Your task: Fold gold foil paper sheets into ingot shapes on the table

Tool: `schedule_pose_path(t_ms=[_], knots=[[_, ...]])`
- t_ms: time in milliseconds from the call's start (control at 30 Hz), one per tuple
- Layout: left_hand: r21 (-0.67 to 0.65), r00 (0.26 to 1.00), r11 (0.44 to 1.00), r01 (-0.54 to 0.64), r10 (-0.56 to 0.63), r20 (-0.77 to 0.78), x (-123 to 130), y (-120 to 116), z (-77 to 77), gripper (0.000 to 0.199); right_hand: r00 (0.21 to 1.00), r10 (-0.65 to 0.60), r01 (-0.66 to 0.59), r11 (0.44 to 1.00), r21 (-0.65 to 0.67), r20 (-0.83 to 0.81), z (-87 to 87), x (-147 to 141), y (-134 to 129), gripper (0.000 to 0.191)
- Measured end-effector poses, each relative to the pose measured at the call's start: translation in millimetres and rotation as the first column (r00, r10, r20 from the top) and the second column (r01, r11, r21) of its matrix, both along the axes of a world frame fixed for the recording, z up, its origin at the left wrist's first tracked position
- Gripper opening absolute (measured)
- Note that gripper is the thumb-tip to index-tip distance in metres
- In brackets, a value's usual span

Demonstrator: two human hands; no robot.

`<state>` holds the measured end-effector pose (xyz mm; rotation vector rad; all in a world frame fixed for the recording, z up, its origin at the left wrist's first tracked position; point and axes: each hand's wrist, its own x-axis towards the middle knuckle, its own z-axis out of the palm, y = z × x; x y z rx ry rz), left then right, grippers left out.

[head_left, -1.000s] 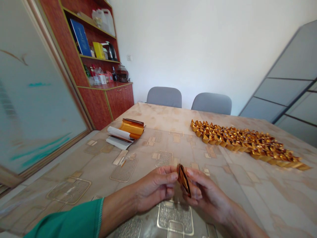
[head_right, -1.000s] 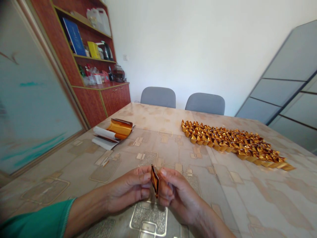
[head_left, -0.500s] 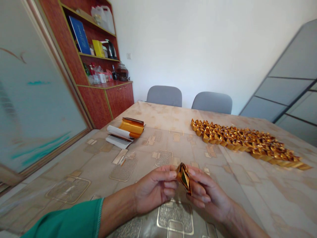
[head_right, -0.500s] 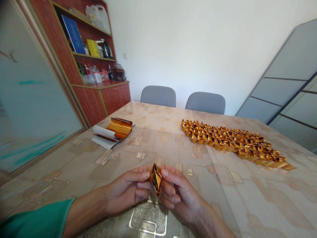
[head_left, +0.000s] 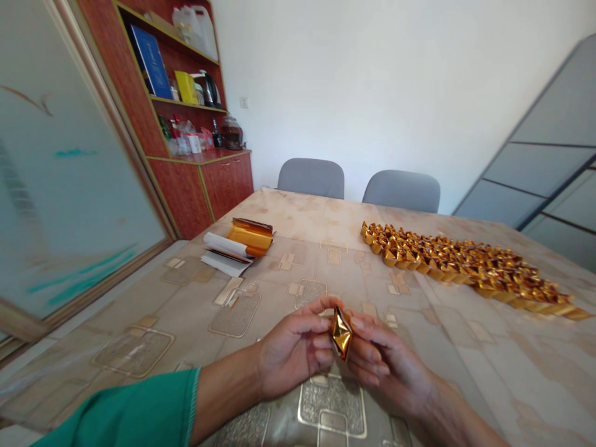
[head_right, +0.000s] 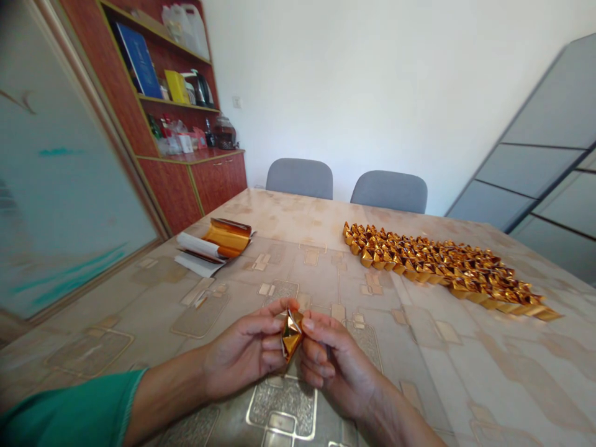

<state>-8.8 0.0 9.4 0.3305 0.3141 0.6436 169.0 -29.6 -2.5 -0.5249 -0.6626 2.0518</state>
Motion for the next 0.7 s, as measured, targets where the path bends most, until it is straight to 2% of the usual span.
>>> schedule_pose_path(t_ms=[100,267,400,700], knots=[[0.120,0.997,0.992,-0.043,0.051,-0.065,2.1,-3.3,3.1,0.025,0.999,-0.026,0.026,1.000,-0.006,0.018,1.0,-1.3,0.8,0.014],[0.327,0.958,0.940,-0.099,0.178,-0.223,5.9,-7.4,2.8,0.031,0.998,-0.009,0.009,1.000,0.001,0.065,3.0,-3.0,1.0,0.016],[0.355,0.925,0.930,-0.102,0.219,-0.310,6.4,-7.3,1.8,0.026,0.995,-0.015,0.015,1.000,-0.003,0.100,2.8,-3.6,0.7,0.016],[0.388,0.899,0.917,-0.096,0.247,-0.361,6.3,-6.2,0.0,0.021,0.993,-0.005,0.005,1.000,-0.005,0.117,0.4,-4.0,0.4,0.017]])
